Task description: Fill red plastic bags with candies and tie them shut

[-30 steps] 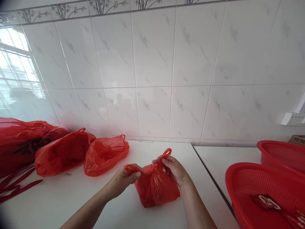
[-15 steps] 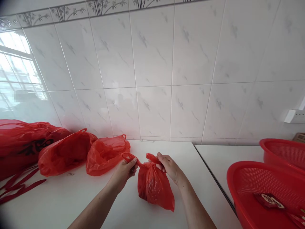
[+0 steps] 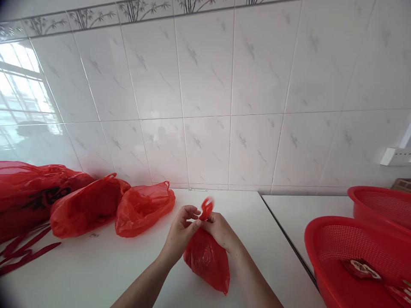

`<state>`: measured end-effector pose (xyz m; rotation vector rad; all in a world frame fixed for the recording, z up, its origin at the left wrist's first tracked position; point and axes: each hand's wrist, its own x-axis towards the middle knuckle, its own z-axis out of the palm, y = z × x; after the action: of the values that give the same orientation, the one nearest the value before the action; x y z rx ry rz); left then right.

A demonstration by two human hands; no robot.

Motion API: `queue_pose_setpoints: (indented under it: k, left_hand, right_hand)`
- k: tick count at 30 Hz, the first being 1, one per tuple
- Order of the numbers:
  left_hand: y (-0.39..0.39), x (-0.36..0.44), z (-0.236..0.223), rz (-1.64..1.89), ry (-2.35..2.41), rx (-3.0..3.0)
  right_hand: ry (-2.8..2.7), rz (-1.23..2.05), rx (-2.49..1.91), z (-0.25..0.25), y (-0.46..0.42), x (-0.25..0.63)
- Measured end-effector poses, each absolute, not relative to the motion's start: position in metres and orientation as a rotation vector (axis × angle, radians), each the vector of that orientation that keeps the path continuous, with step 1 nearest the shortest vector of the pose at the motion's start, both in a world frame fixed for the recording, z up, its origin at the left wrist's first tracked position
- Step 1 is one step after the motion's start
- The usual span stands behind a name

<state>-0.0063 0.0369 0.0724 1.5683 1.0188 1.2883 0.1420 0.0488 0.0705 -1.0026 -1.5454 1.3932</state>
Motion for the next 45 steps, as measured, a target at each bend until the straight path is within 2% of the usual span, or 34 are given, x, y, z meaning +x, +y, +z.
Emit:
queue_pose_setpoints:
  k: [6, 16, 21, 32, 45]
  left_hand:
    - [0.041, -0.001, 0.046, 1.345, 1.197, 1.820]
    - [0.049, -0.008, 0.034, 1.353, 1.076, 1.437]
    - [0.048, -0.010, 0.031, 1.336, 1.009, 1.447]
    - [0.042, -0.012, 0.034, 1.257, 1.156, 1.734]
    - [0.045, -0.014, 0.032, 1.079, 1.289, 1.905]
  right_hand:
    - [-1.419, 1.410, -1.030, 0.054, 0.058, 0.142]
    - [-1.343, 1.505, -0.865, 0.051, 0.059, 0.144]
    - [-1.290, 1.615, -0.820, 0.054, 0.055, 0.143]
    - [-1.656, 1.302, -1.000, 0.060, 0.051, 0.139]
    - [-1.748, 1.026, -1.183, 0.059, 0.056, 0.142]
